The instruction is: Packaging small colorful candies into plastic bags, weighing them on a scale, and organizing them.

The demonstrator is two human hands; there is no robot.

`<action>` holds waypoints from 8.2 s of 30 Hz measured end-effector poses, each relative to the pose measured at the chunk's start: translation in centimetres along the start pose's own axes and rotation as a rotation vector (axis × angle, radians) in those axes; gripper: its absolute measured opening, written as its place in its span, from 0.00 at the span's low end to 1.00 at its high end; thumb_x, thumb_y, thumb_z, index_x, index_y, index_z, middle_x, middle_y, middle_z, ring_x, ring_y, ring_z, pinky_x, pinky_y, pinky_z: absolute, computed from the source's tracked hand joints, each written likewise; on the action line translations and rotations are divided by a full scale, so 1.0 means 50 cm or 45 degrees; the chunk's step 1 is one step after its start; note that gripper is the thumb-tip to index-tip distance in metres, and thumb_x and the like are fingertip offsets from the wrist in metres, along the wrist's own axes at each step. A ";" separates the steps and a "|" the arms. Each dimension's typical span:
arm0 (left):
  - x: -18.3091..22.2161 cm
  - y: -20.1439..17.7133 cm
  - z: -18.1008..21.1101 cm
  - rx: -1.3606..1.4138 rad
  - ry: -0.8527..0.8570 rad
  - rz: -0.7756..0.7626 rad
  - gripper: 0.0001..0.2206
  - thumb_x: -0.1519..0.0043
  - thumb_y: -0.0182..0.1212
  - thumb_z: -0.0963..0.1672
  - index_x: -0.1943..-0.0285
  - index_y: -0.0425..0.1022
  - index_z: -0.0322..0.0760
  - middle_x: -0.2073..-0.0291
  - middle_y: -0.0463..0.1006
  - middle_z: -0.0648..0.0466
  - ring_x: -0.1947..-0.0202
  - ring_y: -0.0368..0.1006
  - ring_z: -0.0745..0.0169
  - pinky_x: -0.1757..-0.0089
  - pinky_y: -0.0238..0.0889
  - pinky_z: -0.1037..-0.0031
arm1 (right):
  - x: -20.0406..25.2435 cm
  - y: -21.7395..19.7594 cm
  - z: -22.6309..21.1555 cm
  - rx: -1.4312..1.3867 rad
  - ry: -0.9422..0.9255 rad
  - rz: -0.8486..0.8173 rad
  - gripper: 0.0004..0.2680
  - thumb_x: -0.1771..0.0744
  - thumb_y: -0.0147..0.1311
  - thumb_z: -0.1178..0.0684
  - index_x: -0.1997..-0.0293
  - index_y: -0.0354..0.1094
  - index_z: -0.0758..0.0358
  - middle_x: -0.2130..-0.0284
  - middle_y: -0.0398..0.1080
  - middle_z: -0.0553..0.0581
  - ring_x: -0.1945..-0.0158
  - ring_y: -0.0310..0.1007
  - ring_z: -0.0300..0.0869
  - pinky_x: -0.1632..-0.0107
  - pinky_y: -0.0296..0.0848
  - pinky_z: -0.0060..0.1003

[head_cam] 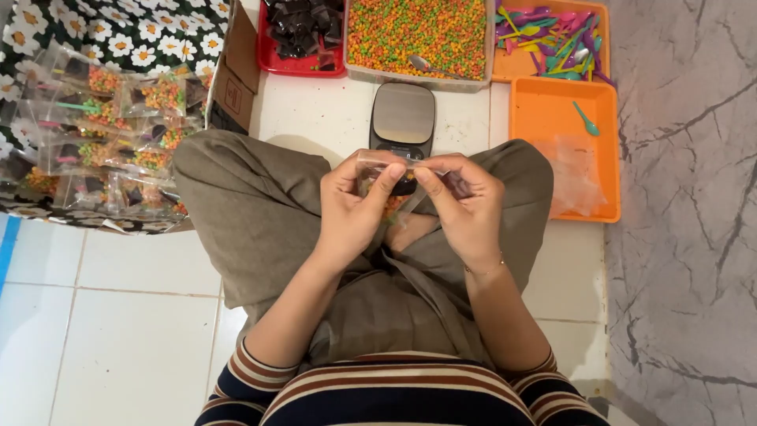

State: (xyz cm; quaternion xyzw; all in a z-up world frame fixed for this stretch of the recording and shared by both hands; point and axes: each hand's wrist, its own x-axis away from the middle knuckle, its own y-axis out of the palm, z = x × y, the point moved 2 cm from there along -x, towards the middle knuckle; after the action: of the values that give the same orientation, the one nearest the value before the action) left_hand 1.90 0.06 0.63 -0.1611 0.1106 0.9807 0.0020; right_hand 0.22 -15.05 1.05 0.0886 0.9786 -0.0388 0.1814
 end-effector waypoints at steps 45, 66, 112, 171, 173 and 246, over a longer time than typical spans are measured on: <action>-0.575 -1.156 -0.471 -1.390 0.408 1.119 0.09 0.43 0.67 0.38 0.59 0.72 0.38 0.74 0.74 0.55 0.76 0.70 0.63 0.69 0.68 0.71 | -0.052 0.007 0.279 0.435 0.821 -0.072 0.16 0.31 0.50 0.60 0.35 0.65 0.71 0.48 0.74 0.62 0.48 0.73 0.44 0.45 0.71 0.35; -0.590 -0.906 -0.346 -2.090 0.015 0.781 0.33 0.37 0.82 0.43 0.28 0.62 0.36 0.37 0.66 0.47 0.39 0.65 0.48 0.41 0.61 0.57 | -0.028 0.045 0.311 0.529 0.773 -0.067 0.13 0.31 0.51 0.60 0.38 0.68 0.70 0.49 0.75 0.60 0.49 0.75 0.42 0.45 0.71 0.32; -0.191 -0.293 -0.360 -1.372 0.086 -0.282 0.07 0.32 0.69 0.38 0.47 0.80 0.31 0.47 0.71 0.40 0.53 0.77 0.38 0.61 0.72 0.66 | -0.004 -0.713 0.758 1.215 1.112 -0.111 0.32 0.47 0.75 0.29 0.46 0.74 0.61 0.56 0.77 0.65 0.46 0.76 0.59 0.43 0.75 0.55; -0.108 0.306 -0.319 0.217 -0.771 -0.540 0.09 0.47 0.78 0.39 0.60 0.85 0.34 0.72 0.84 0.53 0.69 0.76 0.75 0.63 0.72 0.83 | -0.069 -0.264 0.137 0.043 0.504 0.554 0.08 0.31 0.60 0.55 0.51 0.77 0.68 0.59 0.80 0.62 0.58 0.76 0.36 0.53 0.80 0.33; -0.113 0.307 -0.302 0.244 -0.790 -0.554 0.09 0.47 0.77 0.39 0.60 0.84 0.34 0.73 0.84 0.53 0.69 0.76 0.75 0.62 0.72 0.83 | -0.066 -0.267 0.143 -0.026 0.521 0.532 0.08 0.31 0.57 0.55 0.51 0.77 0.69 0.58 0.79 0.63 0.57 0.77 0.39 0.53 0.80 0.37; -0.311 0.317 -0.505 -0.757 -0.028 -0.812 0.39 0.54 0.78 0.45 0.29 0.68 0.43 0.40 0.73 0.53 0.41 0.71 0.50 0.33 0.50 0.45 | -0.575 -0.601 0.981 2.365 -0.067 0.071 0.04 0.36 0.55 0.57 0.68 0.78 0.55 0.71 0.77 0.52 0.61 0.71 0.46 0.56 0.67 0.46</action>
State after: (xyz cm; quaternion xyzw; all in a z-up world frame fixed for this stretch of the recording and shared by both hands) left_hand 23.97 -20.39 -14.34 -0.1703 -0.2320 0.9219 0.2595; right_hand 38.05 -54.44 -32.90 0.2209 0.5482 -0.8043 0.0608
